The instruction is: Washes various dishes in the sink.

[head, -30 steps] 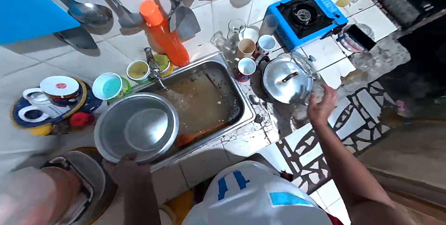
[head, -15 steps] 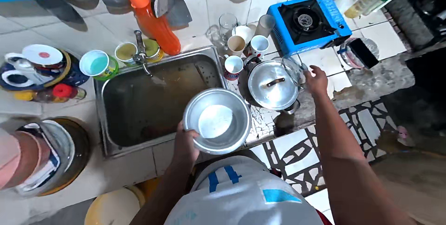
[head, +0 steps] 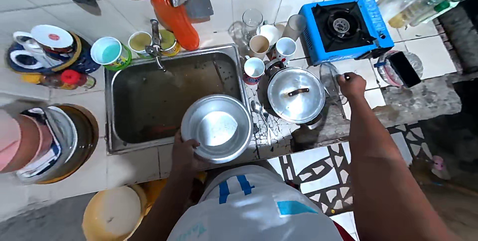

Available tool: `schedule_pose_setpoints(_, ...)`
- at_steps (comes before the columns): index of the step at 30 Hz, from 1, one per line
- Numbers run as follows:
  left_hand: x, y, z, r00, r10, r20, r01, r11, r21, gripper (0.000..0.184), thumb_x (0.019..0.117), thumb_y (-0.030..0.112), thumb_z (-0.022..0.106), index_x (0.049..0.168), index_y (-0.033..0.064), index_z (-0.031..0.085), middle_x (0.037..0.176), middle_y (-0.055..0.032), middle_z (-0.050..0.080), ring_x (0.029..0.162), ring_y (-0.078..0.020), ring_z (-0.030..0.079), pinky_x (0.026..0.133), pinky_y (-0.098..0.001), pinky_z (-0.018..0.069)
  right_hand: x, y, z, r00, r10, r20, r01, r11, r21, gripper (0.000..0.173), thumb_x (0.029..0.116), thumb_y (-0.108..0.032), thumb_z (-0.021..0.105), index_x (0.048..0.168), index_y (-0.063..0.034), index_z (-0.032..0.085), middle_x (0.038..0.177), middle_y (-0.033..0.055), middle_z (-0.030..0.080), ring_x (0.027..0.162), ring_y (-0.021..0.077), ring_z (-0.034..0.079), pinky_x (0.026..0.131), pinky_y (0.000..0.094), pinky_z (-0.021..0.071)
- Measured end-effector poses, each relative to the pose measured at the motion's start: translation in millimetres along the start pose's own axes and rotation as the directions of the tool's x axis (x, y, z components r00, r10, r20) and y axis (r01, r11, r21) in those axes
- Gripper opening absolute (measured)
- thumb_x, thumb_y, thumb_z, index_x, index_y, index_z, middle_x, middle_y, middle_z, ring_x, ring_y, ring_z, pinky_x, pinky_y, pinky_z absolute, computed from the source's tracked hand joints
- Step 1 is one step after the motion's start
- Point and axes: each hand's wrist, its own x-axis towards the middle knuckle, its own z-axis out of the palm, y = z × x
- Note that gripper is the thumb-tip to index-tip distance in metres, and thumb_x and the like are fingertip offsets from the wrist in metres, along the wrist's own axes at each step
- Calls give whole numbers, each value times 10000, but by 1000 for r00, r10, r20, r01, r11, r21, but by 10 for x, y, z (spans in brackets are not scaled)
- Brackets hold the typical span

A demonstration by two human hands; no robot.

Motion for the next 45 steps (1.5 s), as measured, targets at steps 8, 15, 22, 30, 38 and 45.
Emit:
schedule_pose_setpoints(8, 72, -34, -213, 998, 1, -59, -9, 990, -138, 808, 791, -201, 496, 1532, 81, 338, 1362, -187, 527, 1059, -239, 645, 768, -413, 601, -646, -388, -87, 978, -15, -207, 53, 983, 177, 546, 1061, -412, 509, 1416, -3, 574, 1348, 341, 576, 1227, 498, 585, 1037, 634, 463)
schedule_pose_setpoints(15, 135, -90, -287, 997, -17, -76, 7, 991, -134, 773, 797, -201, 507, 1507, 67, 365, 1344, -200, 545, 1057, -266, 656, 783, -445, 605, -2498, -1304, 574, 870, -442, 220, 450, 893, 15, 397, 1044, -286, 515, 1228, 15, 696, 1179, 234, 706, 1062, 391, 710, 901, 565, 577)
schedule_pose_setpoints(22, 127, -106, -202, 1000, -16, -10, 14, 995, -99, 699, 794, -193, 525, 1442, 51, 435, 1292, -193, 575, 1035, -261, 661, 775, -436, 603, -2318, -1697, 1361, 920, -247, 304, 290, 951, -104, 484, 1018, -212, 541, 1447, 11, 532, 1325, 280, 625, 1223, 441, 627, 999, 568, 525)
schedule_pose_setpoints(30, 106, -200, -120, 998, -17, 59, 21, 997, -70, 678, 786, -166, 566, 1420, 62, 485, 1226, -189, 613, 992, -254, 660, 767, -424, 588, -2290, -1779, 1214, 894, -122, 431, 258, 927, -272, 645, 968, -351, 588, 1496, -12, 442, 1275, 247, 666, 1139, 424, 679, 945, 602, 540)
schedule_pose_setpoints(38, 97, -329, 417, 962, -86, 260, 123, 984, -128, 747, 830, -152, 573, 1504, 141, 438, 1247, -202, 629, 1030, -276, 666, 813, -444, 588, -2905, -1894, 219, 838, -476, 268, 490, 871, 14, 462, 943, -14, 537, 1398, 62, 538, 1139, 312, 673, 868, 482, 704, 747, 662, 554)
schedule_pose_setpoints(45, 223, -520, 858, 875, -18, 483, 0, 999, 37, 622, 1047, 173, 569, 1583, 35, 284, 1525, -248, 453, 1384, -308, 499, 1136, -468, 438, -2651, -2285, 552, 667, -300, 682, 620, 731, -284, 464, 1001, -56, 524, 1462, -2, 521, 1335, 283, 602, 1113, 476, 661, 914, 639, 537)
